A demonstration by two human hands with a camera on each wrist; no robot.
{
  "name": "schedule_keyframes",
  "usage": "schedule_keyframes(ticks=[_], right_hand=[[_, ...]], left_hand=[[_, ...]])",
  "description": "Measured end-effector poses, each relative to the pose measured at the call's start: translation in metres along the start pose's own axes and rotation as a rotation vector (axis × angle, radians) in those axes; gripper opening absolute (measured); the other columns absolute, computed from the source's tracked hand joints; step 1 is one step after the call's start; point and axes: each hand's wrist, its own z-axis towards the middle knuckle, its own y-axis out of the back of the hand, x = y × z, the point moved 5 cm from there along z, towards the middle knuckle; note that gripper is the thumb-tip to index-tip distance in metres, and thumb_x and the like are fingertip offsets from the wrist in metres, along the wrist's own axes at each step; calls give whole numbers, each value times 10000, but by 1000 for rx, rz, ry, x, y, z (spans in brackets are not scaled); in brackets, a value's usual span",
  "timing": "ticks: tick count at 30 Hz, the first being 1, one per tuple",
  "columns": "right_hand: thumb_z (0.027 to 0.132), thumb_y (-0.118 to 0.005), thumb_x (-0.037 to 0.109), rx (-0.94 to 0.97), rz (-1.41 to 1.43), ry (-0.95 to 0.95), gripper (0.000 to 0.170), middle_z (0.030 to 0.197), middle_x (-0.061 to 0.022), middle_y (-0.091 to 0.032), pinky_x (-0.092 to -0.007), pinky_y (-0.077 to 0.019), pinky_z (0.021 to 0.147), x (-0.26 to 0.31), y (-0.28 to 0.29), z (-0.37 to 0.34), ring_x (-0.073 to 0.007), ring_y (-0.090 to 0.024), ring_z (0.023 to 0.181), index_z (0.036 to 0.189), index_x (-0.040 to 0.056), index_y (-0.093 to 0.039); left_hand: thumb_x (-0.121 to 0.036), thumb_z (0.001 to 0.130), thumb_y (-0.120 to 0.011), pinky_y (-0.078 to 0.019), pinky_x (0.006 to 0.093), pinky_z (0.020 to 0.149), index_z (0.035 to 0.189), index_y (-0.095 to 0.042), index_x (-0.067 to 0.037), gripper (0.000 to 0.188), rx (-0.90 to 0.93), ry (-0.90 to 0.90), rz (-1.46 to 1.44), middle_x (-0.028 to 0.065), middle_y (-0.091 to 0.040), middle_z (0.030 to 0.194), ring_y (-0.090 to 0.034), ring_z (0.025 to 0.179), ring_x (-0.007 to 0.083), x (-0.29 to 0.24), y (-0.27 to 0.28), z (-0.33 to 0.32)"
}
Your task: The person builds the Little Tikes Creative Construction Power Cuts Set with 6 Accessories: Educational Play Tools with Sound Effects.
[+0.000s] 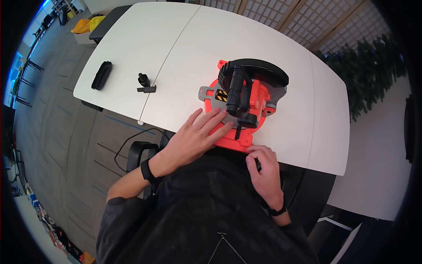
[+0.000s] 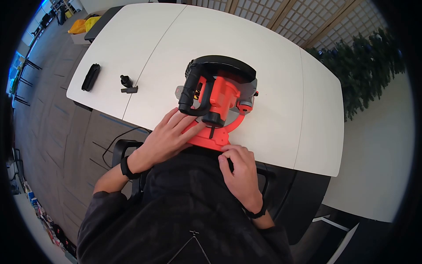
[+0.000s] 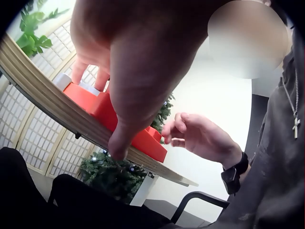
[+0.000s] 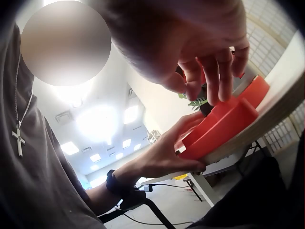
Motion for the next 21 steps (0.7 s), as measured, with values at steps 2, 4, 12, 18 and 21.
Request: schedule_keyframes(ticks=[2,4,12,18,21], right_hand=[[958,-684,82,64,71,-21,51,1025,-89,-718,-399,-463,890,-5,-9,-5,-295,-663,967,952,34,-667],[984,-674,116,106,95,-55,91,915,-112,-713,-409,-507,805,-5,-15,-7,-312,-682,852,966,27,-665],[1053,-618,248,427,189,-215,228,943,-156,-747,-406,-561,813,-14,-35,-9,-337,-736,903,1112,35,-676],[1093,-554,235,611,395,-257,375,1058,-143,-773,-367,-569,881,-25,-59,-15,-296,-756,997,1406,28,-564],[1111,-527,238,607,562,-300,442,1148,-145,-750,-360,-563,913,-27,-65,-13,-267,-743,1071,1485,9,-480]], left_hand=[[-250,878,-784,-379,504,1204,1547,-460,-136,752,51,-8,-13,151,-445,1604,-405,1499,327,4,-3,-1],[-271,876,-790,-395,496,1191,1541,-468,-134,751,40,-28,-25,147,-458,1595,-424,1487,324,5,0,-2],[-330,878,-786,-473,478,1129,1405,-556,-101,619,-68,-148,20,144,-510,1554,-503,1430,332,12,-1,-3],[-360,862,-787,-519,470,1099,1316,-589,-75,572,-106,-249,51,167,-544,1514,-543,1391,349,16,3,-1],[-374,862,-782,-534,467,1087,1301,-594,-67,568,-135,-268,34,172,-569,1487,-570,1367,362,17,10,3]])
